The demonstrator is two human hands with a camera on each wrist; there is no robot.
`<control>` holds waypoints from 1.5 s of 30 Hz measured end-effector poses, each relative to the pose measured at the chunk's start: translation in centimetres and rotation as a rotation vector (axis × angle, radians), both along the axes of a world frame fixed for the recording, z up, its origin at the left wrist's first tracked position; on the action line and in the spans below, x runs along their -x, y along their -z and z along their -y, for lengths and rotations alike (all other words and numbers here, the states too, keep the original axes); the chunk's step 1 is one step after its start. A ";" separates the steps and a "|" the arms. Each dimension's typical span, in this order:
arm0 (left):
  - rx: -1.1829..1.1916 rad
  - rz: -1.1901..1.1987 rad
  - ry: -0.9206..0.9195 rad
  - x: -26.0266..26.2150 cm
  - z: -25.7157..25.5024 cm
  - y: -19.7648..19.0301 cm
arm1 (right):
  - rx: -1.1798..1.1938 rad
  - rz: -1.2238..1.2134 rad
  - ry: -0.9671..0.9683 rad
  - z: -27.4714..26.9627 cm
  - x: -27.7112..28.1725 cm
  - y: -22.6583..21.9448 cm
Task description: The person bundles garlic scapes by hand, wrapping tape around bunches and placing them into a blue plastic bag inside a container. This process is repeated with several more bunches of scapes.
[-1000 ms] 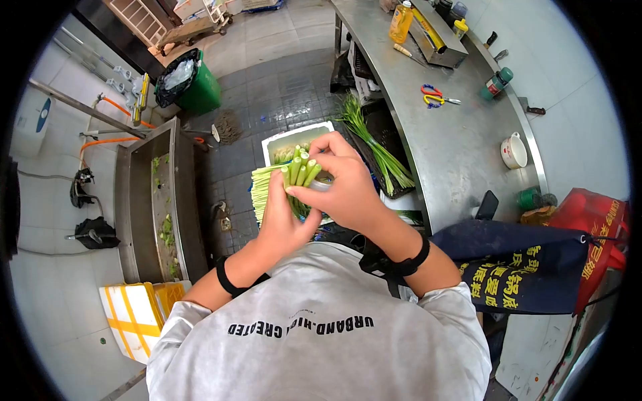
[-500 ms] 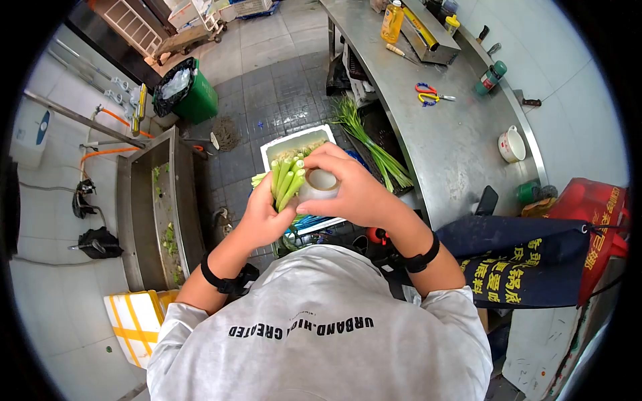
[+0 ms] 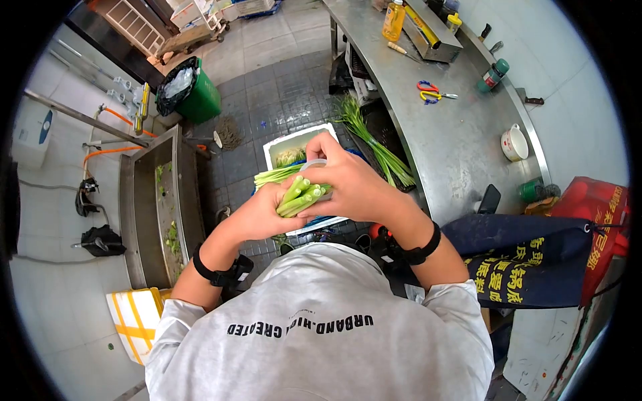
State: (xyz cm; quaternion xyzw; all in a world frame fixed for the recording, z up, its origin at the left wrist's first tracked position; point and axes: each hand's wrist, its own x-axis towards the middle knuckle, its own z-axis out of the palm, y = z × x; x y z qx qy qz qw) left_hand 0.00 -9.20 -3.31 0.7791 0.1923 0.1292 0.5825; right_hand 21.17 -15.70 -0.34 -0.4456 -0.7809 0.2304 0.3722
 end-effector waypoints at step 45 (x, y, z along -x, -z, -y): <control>0.216 -0.062 0.064 0.0 -0.5 2.8 | 0.090 -0.043 -0.088 -0.4 0.2 1.6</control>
